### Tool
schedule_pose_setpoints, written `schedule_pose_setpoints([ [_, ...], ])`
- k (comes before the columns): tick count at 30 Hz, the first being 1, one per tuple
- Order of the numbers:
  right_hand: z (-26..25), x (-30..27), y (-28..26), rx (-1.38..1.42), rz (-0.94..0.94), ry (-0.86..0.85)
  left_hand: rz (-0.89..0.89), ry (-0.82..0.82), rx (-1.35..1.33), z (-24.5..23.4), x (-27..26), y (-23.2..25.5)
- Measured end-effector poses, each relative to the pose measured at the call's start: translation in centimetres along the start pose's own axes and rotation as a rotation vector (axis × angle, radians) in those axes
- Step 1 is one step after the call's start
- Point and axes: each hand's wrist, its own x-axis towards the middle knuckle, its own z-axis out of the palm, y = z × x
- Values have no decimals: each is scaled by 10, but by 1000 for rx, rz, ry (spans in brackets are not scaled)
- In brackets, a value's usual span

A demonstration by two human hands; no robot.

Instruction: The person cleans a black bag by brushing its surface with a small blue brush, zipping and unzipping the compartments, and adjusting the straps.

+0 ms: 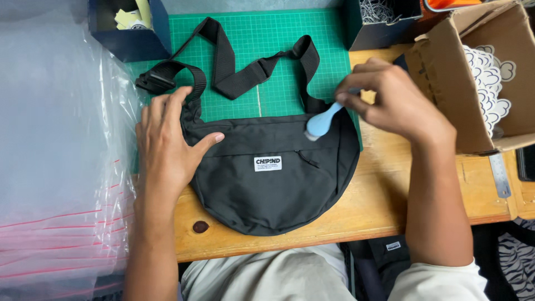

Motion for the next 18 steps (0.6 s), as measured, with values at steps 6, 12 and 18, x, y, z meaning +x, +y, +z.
schedule_pose_setpoints([
  [6, 0, -3, -5, -8, 80, 293, 410, 113, -148, -14, 3, 40],
  [12, 22, 13, -7, -21, 145, 210, 393, -7, 81, 4, -7, 43],
  [18, 23, -5, 39, -378, 267, 434, 495, 47, -40, 6, -7, 48],
])
